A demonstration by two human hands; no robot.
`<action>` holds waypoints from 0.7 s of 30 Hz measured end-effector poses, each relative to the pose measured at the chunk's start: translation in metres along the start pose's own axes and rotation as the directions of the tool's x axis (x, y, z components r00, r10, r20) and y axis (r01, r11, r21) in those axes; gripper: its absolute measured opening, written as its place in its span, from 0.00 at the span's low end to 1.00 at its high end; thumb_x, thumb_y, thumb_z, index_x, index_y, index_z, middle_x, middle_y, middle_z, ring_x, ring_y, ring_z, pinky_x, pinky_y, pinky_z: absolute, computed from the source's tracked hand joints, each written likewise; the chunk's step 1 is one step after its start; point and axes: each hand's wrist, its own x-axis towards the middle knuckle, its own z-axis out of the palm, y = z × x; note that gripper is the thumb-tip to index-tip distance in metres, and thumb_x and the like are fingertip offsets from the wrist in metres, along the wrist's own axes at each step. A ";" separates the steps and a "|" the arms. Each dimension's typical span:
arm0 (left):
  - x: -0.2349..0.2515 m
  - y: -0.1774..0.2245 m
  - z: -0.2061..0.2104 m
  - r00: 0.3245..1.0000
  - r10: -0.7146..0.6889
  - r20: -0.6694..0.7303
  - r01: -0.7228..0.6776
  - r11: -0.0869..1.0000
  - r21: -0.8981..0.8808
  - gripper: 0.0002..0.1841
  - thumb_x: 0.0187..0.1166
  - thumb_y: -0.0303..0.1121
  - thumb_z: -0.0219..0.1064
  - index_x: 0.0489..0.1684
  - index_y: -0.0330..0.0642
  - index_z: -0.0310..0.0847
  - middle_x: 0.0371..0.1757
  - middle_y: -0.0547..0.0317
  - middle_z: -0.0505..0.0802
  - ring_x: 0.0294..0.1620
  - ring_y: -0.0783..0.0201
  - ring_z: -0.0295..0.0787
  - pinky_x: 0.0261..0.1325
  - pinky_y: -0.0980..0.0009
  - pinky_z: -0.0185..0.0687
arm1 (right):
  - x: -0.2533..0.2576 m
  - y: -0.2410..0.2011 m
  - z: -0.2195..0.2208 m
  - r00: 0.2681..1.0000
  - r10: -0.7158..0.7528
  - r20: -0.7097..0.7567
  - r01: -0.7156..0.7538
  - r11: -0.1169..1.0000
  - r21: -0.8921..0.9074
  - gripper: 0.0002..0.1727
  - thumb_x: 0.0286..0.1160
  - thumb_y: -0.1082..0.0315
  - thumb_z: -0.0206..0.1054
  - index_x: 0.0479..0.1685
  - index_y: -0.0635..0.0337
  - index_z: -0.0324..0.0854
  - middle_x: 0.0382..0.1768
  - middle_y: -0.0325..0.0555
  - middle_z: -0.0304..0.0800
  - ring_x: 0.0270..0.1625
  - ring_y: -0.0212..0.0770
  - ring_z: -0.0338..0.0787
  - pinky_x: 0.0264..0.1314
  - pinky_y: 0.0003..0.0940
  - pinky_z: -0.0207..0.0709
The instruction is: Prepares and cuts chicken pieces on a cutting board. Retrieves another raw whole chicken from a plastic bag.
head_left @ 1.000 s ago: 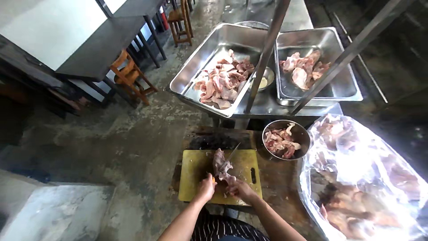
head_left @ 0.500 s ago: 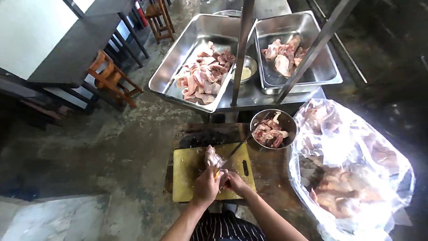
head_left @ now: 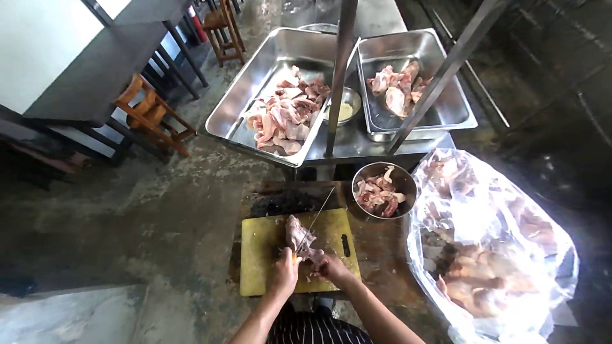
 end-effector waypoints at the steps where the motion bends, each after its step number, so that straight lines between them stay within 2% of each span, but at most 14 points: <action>1: -0.008 0.008 -0.008 0.993 0.055 -0.104 -0.060 0.998 -0.037 0.25 0.89 0.50 0.61 0.68 0.36 0.77 0.46 0.45 0.94 0.48 0.49 0.96 0.56 0.50 0.91 | 0.000 0.001 0.000 1.000 0.005 -0.008 -0.005 1.000 0.015 0.18 0.94 0.59 0.48 0.58 0.63 0.78 0.37 0.49 0.92 0.32 0.40 0.89 0.34 0.35 0.83; 3: -0.018 0.015 -0.009 0.932 0.164 -0.323 -0.213 0.969 -0.124 0.24 0.86 0.47 0.67 0.61 0.32 0.81 0.43 0.45 0.94 0.42 0.50 0.96 0.51 0.51 0.93 | -0.001 0.002 0.001 1.000 0.015 -0.017 -0.014 0.999 0.040 0.18 0.95 0.59 0.48 0.58 0.63 0.78 0.37 0.49 0.91 0.32 0.40 0.89 0.34 0.35 0.84; 4: -0.016 0.010 0.000 0.906 0.191 -0.377 -0.262 0.954 -0.146 0.23 0.84 0.46 0.69 0.60 0.31 0.82 0.42 0.45 0.94 0.41 0.51 0.96 0.50 0.52 0.94 | -0.001 0.002 0.001 1.000 0.013 -0.018 -0.012 0.999 0.041 0.17 0.94 0.60 0.48 0.58 0.63 0.78 0.37 0.49 0.91 0.32 0.40 0.89 0.34 0.35 0.84; 5: -0.010 -0.001 0.014 0.928 0.172 -0.331 -0.233 0.960 -0.157 0.24 0.85 0.46 0.67 0.62 0.30 0.81 0.43 0.44 0.95 0.43 0.51 0.96 0.52 0.51 0.93 | 0.000 0.002 0.001 1.000 0.006 -0.020 -0.005 0.999 0.037 0.17 0.94 0.61 0.48 0.58 0.63 0.78 0.37 0.49 0.92 0.32 0.41 0.89 0.35 0.36 0.84; 6: -0.006 -0.015 0.029 0.983 0.087 -0.164 -0.111 0.983 -0.143 0.25 0.88 0.45 0.63 0.71 0.32 0.77 0.49 0.42 0.95 0.51 0.48 0.96 0.60 0.49 0.90 | -0.001 0.004 0.001 1.000 0.000 -0.021 0.001 0.999 0.033 0.17 0.94 0.61 0.48 0.58 0.64 0.78 0.38 0.50 0.92 0.33 0.42 0.90 0.36 0.37 0.85; 7: -0.001 -0.026 0.040 0.999 -0.028 0.032 0.030 0.996 -0.085 0.26 0.91 0.45 0.58 0.79 0.36 0.70 0.55 0.40 0.94 0.57 0.45 0.94 0.65 0.46 0.88 | -0.002 0.007 0.003 1.000 -0.010 -0.015 0.010 1.000 0.027 0.18 0.94 0.61 0.48 0.59 0.64 0.78 0.39 0.50 0.92 0.33 0.42 0.90 0.36 0.37 0.85; 8: 0.005 -0.029 0.046 0.982 -0.115 0.150 0.121 0.992 -0.031 0.27 0.93 0.45 0.54 0.84 0.39 0.65 0.58 0.39 0.93 0.61 0.42 0.93 0.66 0.44 0.87 | -0.002 0.006 0.003 1.000 -0.018 -0.014 0.019 1.000 0.016 0.19 0.94 0.59 0.47 0.62 0.64 0.78 0.39 0.51 0.92 0.34 0.42 0.90 0.37 0.38 0.85; 9: 0.011 -0.025 0.047 0.965 -0.169 0.200 0.171 0.985 0.007 0.27 0.93 0.46 0.53 0.86 0.41 0.62 0.59 0.39 0.93 0.61 0.41 0.93 0.65 0.42 0.87 | 0.000 0.003 0.002 1.000 -0.017 -0.025 0.018 1.000 0.008 0.21 0.95 0.57 0.47 0.65 0.63 0.77 0.41 0.51 0.92 0.36 0.44 0.91 0.38 0.39 0.86; 11: 0.010 -0.019 0.044 0.955 -0.195 0.222 0.194 0.981 0.030 0.28 0.92 0.47 0.54 0.85 0.42 0.63 0.59 0.40 0.93 0.61 0.42 0.93 0.65 0.42 0.87 | 0.002 0.006 0.001 0.999 -0.013 -0.050 0.014 0.999 0.033 0.22 0.95 0.55 0.48 0.68 0.62 0.76 0.43 0.52 0.93 0.38 0.45 0.92 0.41 0.40 0.87; 16: -0.018 -0.041 0.048 0.943 -0.232 0.240 0.233 0.972 0.022 0.29 0.91 0.47 0.56 0.85 0.40 0.62 0.61 0.41 0.92 0.62 0.43 0.93 0.65 0.44 0.88 | 0.002 0.003 0.012 0.994 -0.038 -0.103 0.049 0.994 0.101 0.19 0.95 0.59 0.48 0.62 0.64 0.79 0.39 0.53 0.92 0.33 0.44 0.91 0.37 0.39 0.87; 21: -0.081 -0.076 0.045 0.894 -0.322 0.311 0.323 0.945 0.052 0.30 0.90 0.48 0.58 0.85 0.41 0.62 0.59 0.40 0.92 0.61 0.42 0.93 0.64 0.42 0.87 | 0.002 0.004 0.020 0.993 -0.046 -0.104 0.044 0.999 -0.021 0.20 0.94 0.58 0.51 0.62 0.66 0.78 0.39 0.53 0.91 0.34 0.44 0.91 0.38 0.40 0.87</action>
